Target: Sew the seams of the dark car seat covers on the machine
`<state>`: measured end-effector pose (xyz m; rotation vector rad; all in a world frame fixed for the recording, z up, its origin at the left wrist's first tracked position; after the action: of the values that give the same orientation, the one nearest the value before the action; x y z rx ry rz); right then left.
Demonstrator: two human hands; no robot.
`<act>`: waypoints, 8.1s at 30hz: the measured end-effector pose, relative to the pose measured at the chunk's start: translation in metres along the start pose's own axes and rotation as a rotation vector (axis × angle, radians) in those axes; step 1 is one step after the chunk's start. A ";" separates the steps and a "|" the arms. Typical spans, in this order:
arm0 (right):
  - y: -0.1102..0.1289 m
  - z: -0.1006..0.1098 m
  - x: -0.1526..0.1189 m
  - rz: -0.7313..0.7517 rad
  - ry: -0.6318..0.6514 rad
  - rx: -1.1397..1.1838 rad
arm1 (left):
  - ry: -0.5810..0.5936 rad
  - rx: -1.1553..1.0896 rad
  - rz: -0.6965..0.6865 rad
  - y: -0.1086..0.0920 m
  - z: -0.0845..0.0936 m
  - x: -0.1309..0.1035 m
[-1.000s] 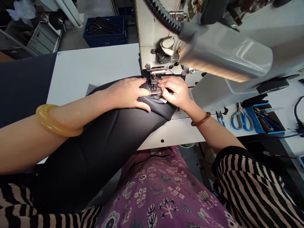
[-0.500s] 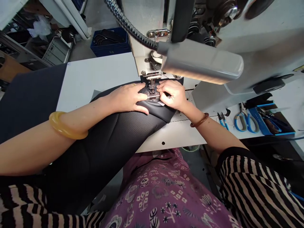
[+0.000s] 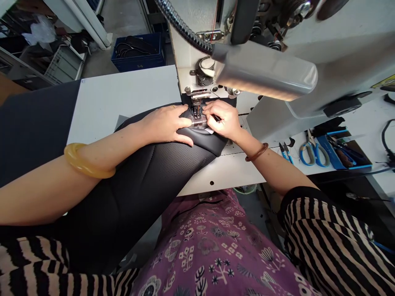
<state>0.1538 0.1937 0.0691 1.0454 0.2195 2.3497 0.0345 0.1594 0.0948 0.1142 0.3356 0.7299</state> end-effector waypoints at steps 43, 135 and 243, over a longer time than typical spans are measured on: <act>-0.006 -0.002 -0.004 -0.030 0.008 0.078 | 0.053 -0.037 0.022 0.002 -0.001 -0.001; 0.046 -0.013 0.016 -0.763 0.883 0.511 | -0.347 -0.251 0.142 -0.005 0.014 -0.036; -0.024 -0.009 0.036 -0.817 0.639 0.402 | -0.345 0.082 0.326 -0.026 -0.001 -0.015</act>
<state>0.1375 0.2341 0.0770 0.2107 1.1521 1.8046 0.0402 0.1299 0.0923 0.3740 0.0148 1.0014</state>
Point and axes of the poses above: each hand's wrist, its own x-axis towards the middle knuckle, its own z-axis out of the back of the hand, y = z × x, the point moved 9 cm from there along x, towards the middle knuckle, and after that the axes turned 13 degrees about y, right-handed, at the moved point
